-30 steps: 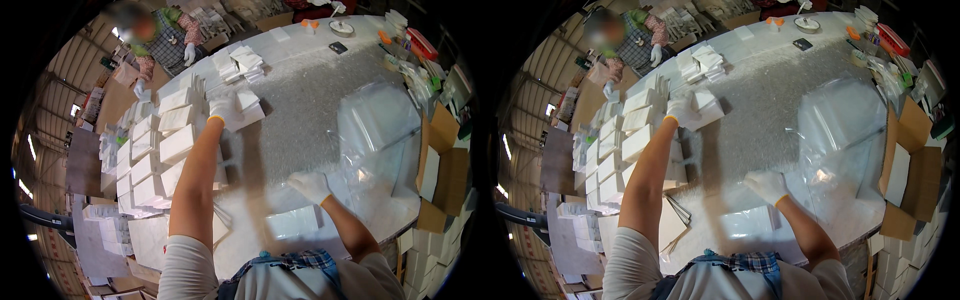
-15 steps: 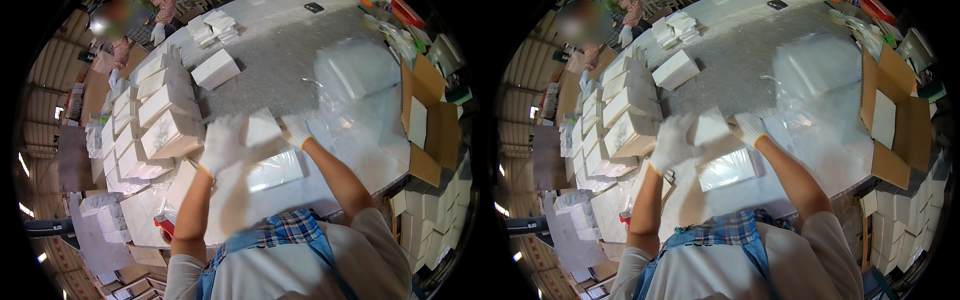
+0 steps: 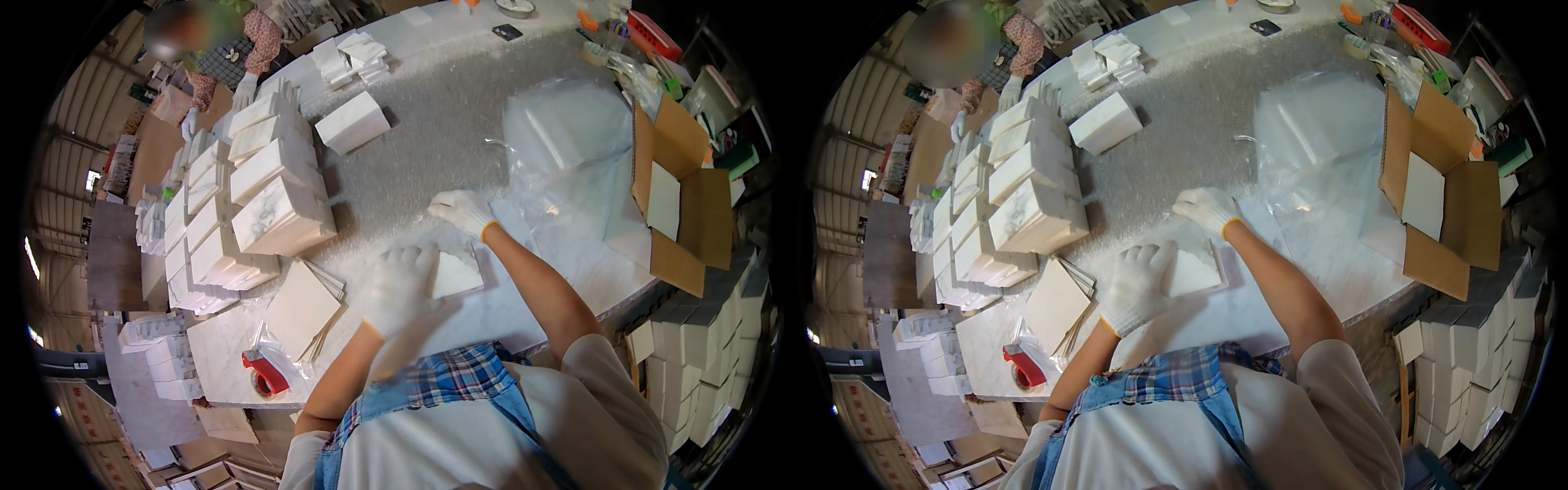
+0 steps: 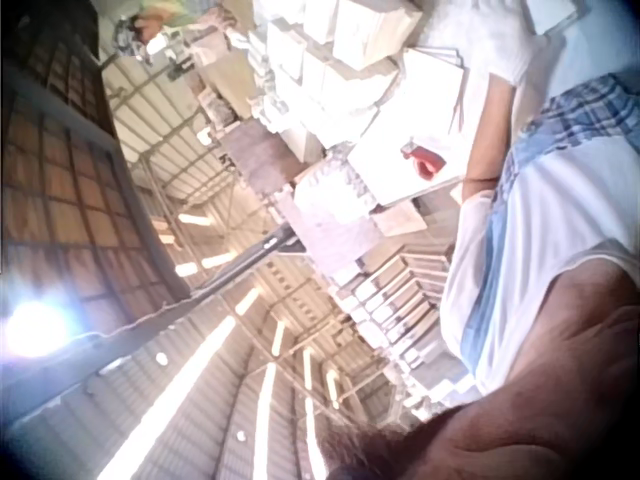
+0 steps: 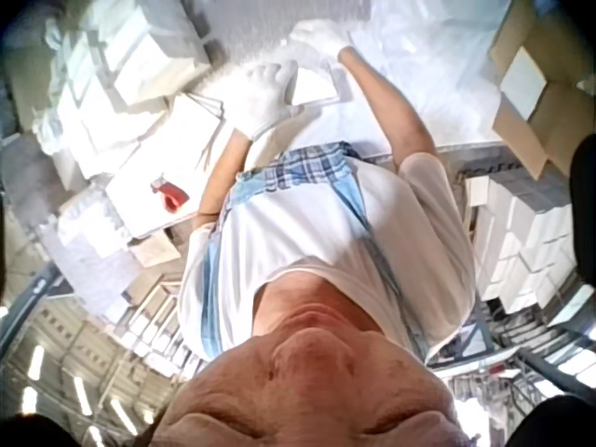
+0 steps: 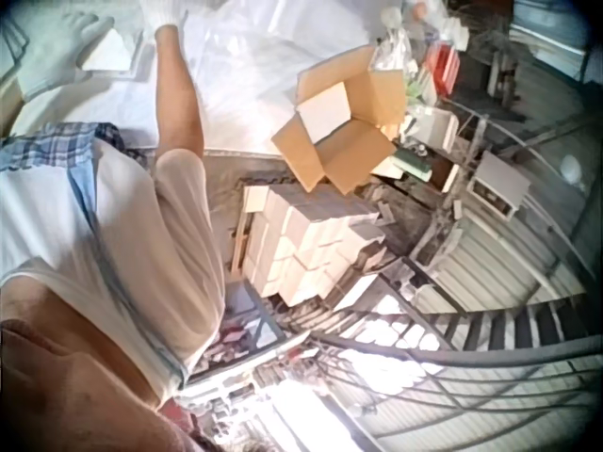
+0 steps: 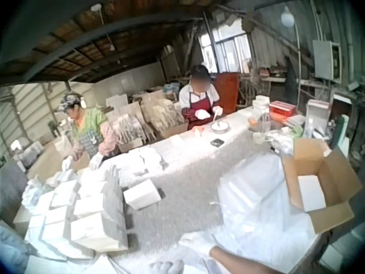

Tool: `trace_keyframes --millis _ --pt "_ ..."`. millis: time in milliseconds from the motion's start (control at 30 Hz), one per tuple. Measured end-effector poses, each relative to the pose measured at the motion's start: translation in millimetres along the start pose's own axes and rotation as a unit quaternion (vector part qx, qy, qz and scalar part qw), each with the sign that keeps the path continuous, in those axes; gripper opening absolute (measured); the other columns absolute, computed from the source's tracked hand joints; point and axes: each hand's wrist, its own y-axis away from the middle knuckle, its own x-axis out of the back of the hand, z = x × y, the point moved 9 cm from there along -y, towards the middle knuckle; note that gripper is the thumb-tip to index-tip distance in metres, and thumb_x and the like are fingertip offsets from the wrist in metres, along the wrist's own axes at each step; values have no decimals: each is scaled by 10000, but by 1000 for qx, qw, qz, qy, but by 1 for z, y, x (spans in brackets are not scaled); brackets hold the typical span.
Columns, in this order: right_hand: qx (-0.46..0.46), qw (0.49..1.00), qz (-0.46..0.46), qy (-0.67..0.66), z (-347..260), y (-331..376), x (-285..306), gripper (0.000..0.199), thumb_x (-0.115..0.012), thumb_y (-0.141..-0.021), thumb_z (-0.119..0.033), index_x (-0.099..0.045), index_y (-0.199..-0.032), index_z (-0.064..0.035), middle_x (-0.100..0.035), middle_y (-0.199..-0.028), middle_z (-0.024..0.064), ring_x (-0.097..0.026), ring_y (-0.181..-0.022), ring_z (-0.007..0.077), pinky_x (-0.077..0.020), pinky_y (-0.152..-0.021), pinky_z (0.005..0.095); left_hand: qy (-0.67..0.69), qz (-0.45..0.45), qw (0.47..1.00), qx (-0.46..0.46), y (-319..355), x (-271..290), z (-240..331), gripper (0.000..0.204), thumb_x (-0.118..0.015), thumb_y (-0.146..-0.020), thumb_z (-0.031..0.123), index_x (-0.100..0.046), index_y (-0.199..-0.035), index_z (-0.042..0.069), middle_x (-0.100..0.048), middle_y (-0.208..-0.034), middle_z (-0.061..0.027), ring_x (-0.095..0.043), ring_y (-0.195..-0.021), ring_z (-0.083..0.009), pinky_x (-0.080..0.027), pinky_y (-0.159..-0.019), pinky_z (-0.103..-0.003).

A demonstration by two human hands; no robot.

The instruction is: The person wraps individual white rectangular tiles in clear plastic film and places them into a cardboard box. The person repeats this process for multiple tiles, stacking the wrapped tiles inside the box.

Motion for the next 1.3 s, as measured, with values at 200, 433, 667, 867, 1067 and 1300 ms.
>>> trace_keyframes --millis 200,433,667,867,1067,1300 --pt "-26 985 0 -169 -42 25 37 319 -698 -945 -297 -773 -1097 -27 -767 -1027 128 -699 -934 212 -534 -849 336 57 21 998 36 5 20 2 960 -897 -704 526 -500 -1381 -28 -635 -1159 -237 -618 -1121 -414 -507 -963 -497" --pt "134 978 -5 -161 -108 83 67 230 -719 -941 -173 -769 -1073 9 -749 -1018 93 -684 -898 181 -535 -828 322 435 164 841 278 25 -14 -115 1215 -937 -722 325 -219 -1642 -11 -393 -1606 -287 -414 -1474 -381 -365 -1201 -438" --pt "166 981 -31 -95 -117 123 62 148 -735 -882 -158 -791 -964 -49 -752 -989 105 -695 -916 258 -541 -811 344 560 88 816 116 26 -23 -93 240 -759 -891 157 -785 -1079 10 -727 -1231 -97 -642 -1156 -225 -471 -1043 -347" --pt "290 956 -30 38 -126 166 49 137 -770 -862 -172 -804 -973 -97 -734 -1025 58 -674 -948 242 -530 -856 365 265 135 950 -89 64 10 -50 190 -762 -832 178 -816 -962 50 -754 -1174 -116 -669 -1107 -288 -493 -1017 -409" --pt "358 922 13 143 -132 186 34 106 -786 -826 -219 -785 -901 -143 -704 -953 14 -650 -853 254 -518 -779 392 385 195 901 40 83 14 -68 151 -753 -822 215 -785 -855 71 -748 -1053 -106 -672 -1026 -316 -503 -909 -452" --pt "382 901 31 203 -131 193 24 118 -793 -819 -226 -753 -897 -148 -689 -964 13 -659 -877 247 -510 -751 398 -18 122 991 -60 38 10 -22 691 -806 -772 494 -630 -1284 64 -651 -1294 -173 -629 -1165 -367 -494 -1011 -475"
